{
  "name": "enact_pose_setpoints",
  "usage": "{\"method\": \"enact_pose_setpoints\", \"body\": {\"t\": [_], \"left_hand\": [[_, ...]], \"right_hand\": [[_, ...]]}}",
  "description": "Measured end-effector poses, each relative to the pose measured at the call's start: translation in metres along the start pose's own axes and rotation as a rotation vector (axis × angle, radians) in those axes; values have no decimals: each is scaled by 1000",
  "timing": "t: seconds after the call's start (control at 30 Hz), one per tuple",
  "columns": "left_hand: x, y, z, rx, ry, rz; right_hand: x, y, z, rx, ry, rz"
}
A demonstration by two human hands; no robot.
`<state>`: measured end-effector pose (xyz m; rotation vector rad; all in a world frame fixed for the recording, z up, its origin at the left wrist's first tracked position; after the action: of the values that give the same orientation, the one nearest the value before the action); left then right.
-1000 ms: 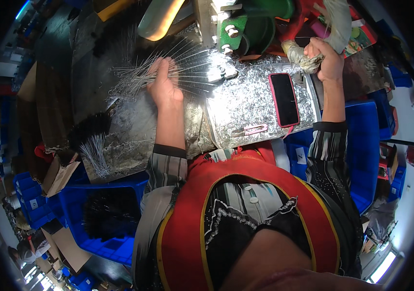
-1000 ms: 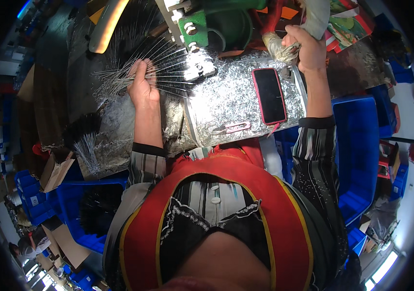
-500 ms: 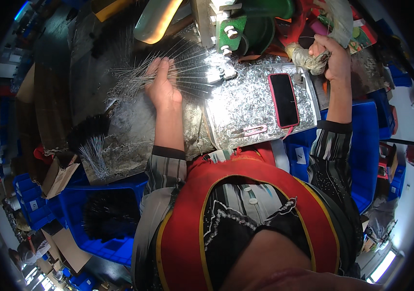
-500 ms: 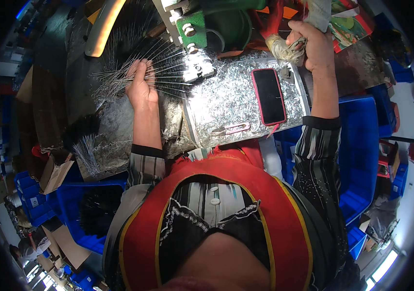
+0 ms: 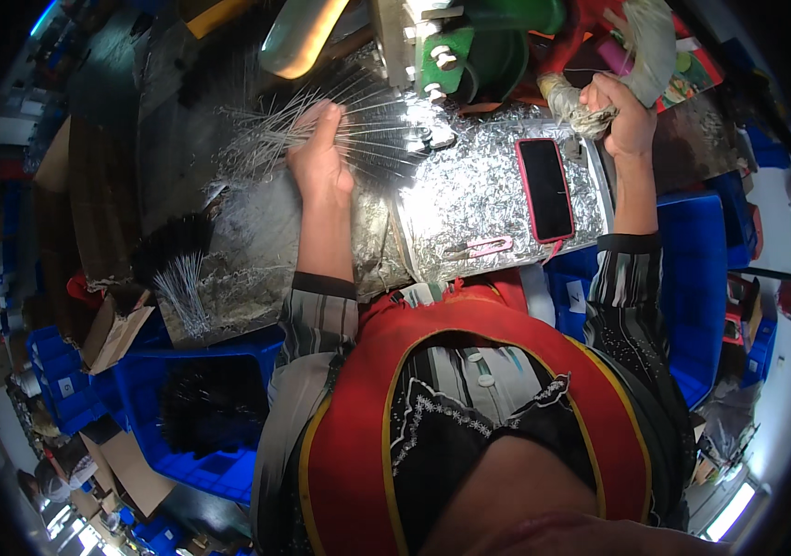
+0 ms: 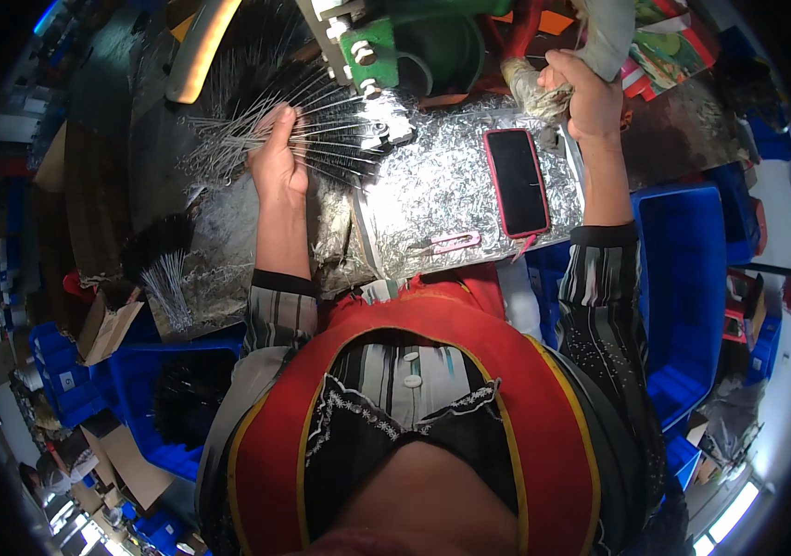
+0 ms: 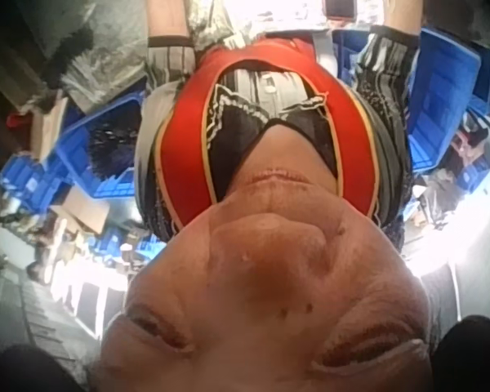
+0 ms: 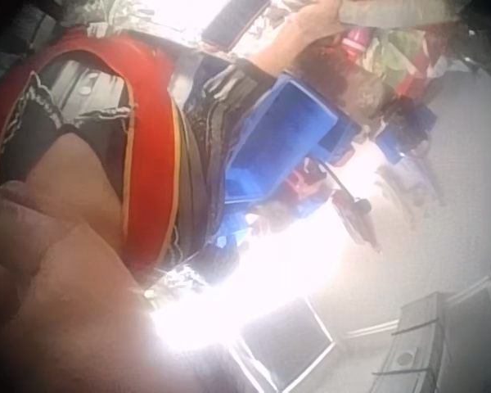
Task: Assembling and bundling black bristles into fan-like structures using a production machine on a factory workshop floor.
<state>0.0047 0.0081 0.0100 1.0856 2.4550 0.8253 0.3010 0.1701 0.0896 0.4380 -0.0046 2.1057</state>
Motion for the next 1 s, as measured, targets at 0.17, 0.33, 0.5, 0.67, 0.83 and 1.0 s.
{"method": "enact_pose_setpoints", "body": {"t": [0.17,0.33,0.5,0.67,0.83,1.0], "left_hand": [[5,8,10,-103,75,-165],[4,19,11,-46,111,-209],[10,24,15,-50,142,-186],[10,25,14,-52,139,-212],[10,19,13,-35,166,-238],[5,21,11,28,117,-63]], "right_hand": [[3,5,17,-60,116,-67],[2,7,13,-55,96,-111],[4,13,32,-148,204,-148],[10,11,35,-164,264,-117],[6,7,10,26,-20,13],[-5,4,-32,-232,-387,-14]]}}
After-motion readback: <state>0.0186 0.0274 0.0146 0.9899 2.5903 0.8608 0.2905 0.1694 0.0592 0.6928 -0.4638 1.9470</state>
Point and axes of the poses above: each hand's wrist, its own x-axis towards the middle knuckle, its own y-axis out of the palm, z = x × y, the point moved 1 cm from there along x, towards the middle knuckle, and after that the axes turned 10 degrees about z, right-handed, at the moved point
